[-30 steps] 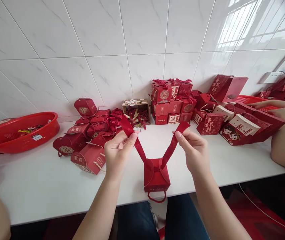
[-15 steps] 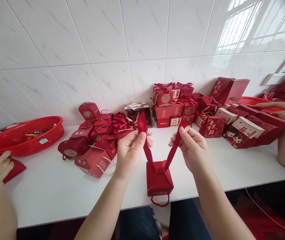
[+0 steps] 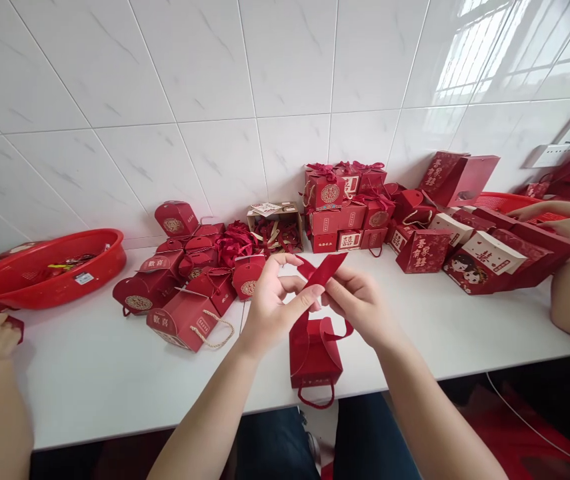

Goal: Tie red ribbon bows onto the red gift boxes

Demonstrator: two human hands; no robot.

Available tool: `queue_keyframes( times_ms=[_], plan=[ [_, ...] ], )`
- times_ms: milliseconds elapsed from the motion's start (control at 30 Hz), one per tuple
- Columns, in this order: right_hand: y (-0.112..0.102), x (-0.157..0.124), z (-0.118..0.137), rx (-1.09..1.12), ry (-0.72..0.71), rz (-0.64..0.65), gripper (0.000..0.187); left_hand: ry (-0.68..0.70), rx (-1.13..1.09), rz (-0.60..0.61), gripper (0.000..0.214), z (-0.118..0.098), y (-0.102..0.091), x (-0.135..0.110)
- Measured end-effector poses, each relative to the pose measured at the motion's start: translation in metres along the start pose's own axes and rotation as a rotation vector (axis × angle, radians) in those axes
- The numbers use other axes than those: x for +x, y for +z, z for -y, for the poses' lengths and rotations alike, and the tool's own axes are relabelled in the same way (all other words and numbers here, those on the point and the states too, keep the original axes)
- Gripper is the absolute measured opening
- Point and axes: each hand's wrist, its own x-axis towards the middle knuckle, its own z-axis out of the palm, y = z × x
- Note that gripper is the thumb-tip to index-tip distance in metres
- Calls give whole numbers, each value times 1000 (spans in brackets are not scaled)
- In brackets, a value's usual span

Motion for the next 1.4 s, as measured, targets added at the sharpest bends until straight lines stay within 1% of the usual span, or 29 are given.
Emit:
queue_keyframes(
  times_ms=[67, 100, 200, 300, 333, 433, 467, 500, 567, 600, 700, 767, 800, 900, 1000, 1067, 1133, 1200, 1233, 1300, 1367, 1400],
  plan=[
    [-1, -3, -5, 61, 9, 91, 27, -55, 30, -8, 41, 2, 0, 0],
    [-2, -5, -8, 95, 19, 115, 28, -77, 51, -8, 44, 3, -1, 0],
    [-4, -7, -17, 162, 32, 146, 26, -120, 143, 21, 52, 4, -5, -2],
    [-6, -7, -25, 183, 2, 212, 22, -147, 179, 70, 51, 4, -9, -3],
    [-8, -8, -27, 182, -11, 252, 24, -155, 169, 78, 50, 4, -10, -3],
    [-10, -8, -31, 162, -27, 347, 51, -177, 131, 75, 46, 4, -11, -4],
    [-10, -8, -32, 155, -22, 353, 54, -185, 127, 67, 46, 5, -10, -4],
    [-10, -8, -32, 148, -11, 344, 49, -193, 126, 64, 46, 5, -10, -4],
    [-8, -8, -33, 136, 10, 298, 31, -199, 126, 85, 45, 7, -11, -5],
    [-7, -7, -34, 128, 18, 272, 29, -201, 123, 115, 42, 8, -12, -5],
    [-7, -6, -34, 76, 13, 230, 36, -220, 98, 225, 33, 11, -18, -7],
    [-9, -7, -34, -29, -55, 225, 33, -245, 68, 239, 30, 12, -23, -7],
    [-11, -7, -33, -108, -114, 225, 31, -258, 47, 220, 30, 14, -25, -7],
    [-17, -9, -35, -399, -339, 258, 26, -300, -56, 113, 25, 19, -30, -5],
    [-22, -10, -41, -639, -522, 267, 32, -370, -194, 30, 19, 23, -32, -4],
    [-23, -10, -45, -718, -591, 238, 35, -392, -254, 37, 19, 23, -32, -4],
    [-24, -11, -48, -735, -623, 223, 37, -361, -230, 84, 23, 22, -32, -8],
    [-24, -13, -49, -735, -636, 218, 38, -292, -121, 114, 31, 22, -30, -13],
    [-23, -14, -50, -738, -645, 213, 39, -241, -41, 109, 35, 22, -30, -16],
    [-22, -16, -51, -747, -665, 183, 40, -95, 157, 60, 39, 23, -29, -22],
    [-21, -18, -54, -716, -669, 115, 39, 90, 364, -18, 35, 26, -32, -27],
    [-22, -20, -56, -677, -652, 60, 37, 173, 456, -75, 31, 27, -35, -30]
  ],
)
